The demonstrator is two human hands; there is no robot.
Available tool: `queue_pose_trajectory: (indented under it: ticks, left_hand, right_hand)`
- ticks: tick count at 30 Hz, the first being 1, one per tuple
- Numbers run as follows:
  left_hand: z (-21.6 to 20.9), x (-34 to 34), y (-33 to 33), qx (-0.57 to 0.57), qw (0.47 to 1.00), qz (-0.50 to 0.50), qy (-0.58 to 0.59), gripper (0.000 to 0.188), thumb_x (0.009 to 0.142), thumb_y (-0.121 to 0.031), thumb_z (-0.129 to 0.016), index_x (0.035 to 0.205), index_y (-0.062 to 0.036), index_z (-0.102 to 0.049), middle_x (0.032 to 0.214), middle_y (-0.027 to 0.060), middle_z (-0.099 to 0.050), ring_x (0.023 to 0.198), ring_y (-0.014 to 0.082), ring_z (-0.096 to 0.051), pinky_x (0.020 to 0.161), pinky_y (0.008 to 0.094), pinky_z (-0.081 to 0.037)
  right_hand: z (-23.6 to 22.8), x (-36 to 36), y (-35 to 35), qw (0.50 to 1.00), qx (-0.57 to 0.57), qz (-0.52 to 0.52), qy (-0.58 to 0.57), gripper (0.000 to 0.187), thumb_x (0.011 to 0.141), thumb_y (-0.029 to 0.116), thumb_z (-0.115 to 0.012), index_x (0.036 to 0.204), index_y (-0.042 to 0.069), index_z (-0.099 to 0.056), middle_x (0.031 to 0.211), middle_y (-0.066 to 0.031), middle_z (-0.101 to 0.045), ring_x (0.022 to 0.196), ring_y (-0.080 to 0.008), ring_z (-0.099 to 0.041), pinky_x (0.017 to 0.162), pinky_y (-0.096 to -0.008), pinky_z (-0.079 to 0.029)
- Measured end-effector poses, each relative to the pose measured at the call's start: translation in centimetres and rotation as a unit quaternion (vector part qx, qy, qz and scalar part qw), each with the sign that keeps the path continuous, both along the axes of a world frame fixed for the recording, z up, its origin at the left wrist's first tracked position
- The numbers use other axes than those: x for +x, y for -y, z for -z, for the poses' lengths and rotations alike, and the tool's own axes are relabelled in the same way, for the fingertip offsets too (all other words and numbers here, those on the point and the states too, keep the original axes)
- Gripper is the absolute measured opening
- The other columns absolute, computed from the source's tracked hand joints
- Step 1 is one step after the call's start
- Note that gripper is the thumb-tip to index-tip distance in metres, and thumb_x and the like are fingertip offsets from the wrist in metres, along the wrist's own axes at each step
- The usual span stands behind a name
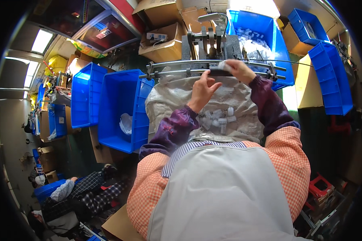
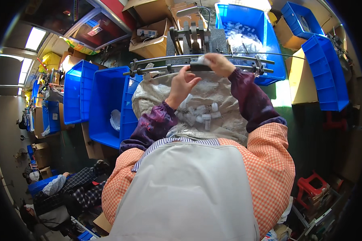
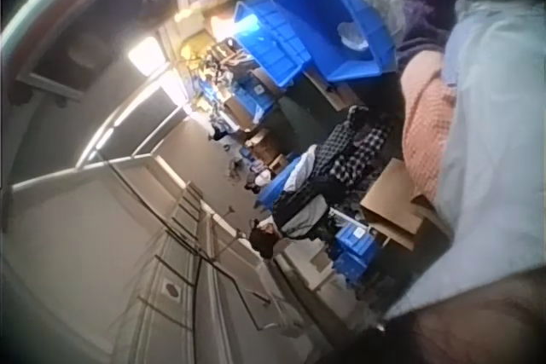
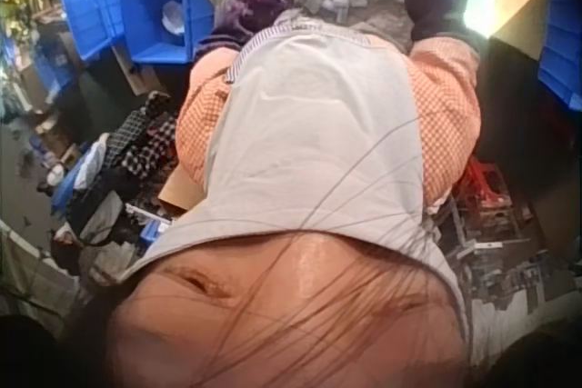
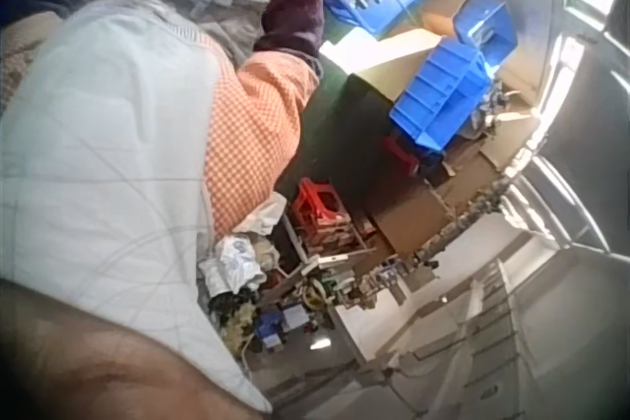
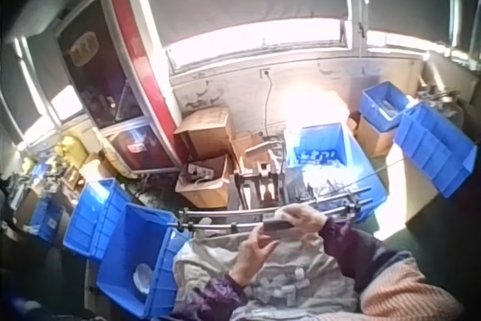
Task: The person repeatedly picks up small white cylindrical objects from a cloth and places them into a metal fixture on a workbench. The processed items are then dropped into a blue bin. The person continues this repetitive cycle throughout the clip.
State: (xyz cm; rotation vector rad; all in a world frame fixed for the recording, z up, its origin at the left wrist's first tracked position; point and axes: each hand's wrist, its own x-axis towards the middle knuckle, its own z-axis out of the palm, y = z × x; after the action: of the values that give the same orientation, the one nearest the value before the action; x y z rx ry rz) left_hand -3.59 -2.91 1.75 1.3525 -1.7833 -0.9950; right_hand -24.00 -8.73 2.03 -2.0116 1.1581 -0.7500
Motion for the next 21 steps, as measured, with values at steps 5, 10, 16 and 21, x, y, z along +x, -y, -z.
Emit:
queue_pose_trajectory:
  ticks: [5,10,16,21]
  left_hand:
    - [6.1,2.2,-3.3,-0.087,0.945,0.075,0.305,0.03,0.075,-0.016,-0.062,0.101,-0.003,-0.052,0.097,0.0161,-0.055,0.091,0.0318,-0.055,0.074,0.0389,-0.047]
    - [10.4,3.1,-3.6,-0.074,0.953,0.073,0.284,0.016,0.075,-0.009,-0.056,0.089,-0.003,-0.054,0.093,0.0161,-0.055,0.091,0.0333,-0.055,0.076,0.0402,-0.046]
    - [8.5,3.3,-2.7,-0.107,0.979,0.047,0.169,0.018,0.077,-0.009,-0.059,0.093,-0.0019,-0.056,0.089,0.0168,-0.056,0.087,0.0336,-0.055,0.077,0.0399,-0.045]
    - [7.0,3.5,-2.7,-0.071,0.99,0.037,0.12,0.031,0.071,-0.004,-0.064,0.1,-0.0007,-0.054,0.096,0.0172,-0.056,0.091,0.0348,-0.055,0.08,0.0379,-0.045]
  right_hand:
    - [3.5,-0.6,6.8,0.912,-0.186,0.261,-0.256,0.013,0.083,0.016,-0.053,0.092,0.008,-0.058,0.09,-0.0112,-0.057,0.089,-0.0306,-0.054,0.076,-0.0393,-0.044]
    - [4.9,0.0,8.9,0.884,-0.205,0.257,-0.332,0.014,0.08,0.018,-0.055,0.092,0.011,-0.059,0.094,-0.0066,-0.057,0.095,-0.0269,-0.051,0.079,-0.0391,-0.043]
    - [5.4,-0.4,9.3,0.897,-0.198,0.241,-0.312,0.016,0.081,0.021,-0.054,0.093,0.011,-0.059,0.095,-0.0062,-0.057,0.098,-0.0268,-0.05,0.082,-0.0386,-0.04]
    - [5.3,-0.3,9.4,0.894,-0.181,0.244,-0.33,0.017,0.082,0.023,-0.053,0.094,0.011,-0.058,0.095,-0.0062,-0.057,0.098,-0.0264,-0.05,0.084,-0.0395,-0.038]
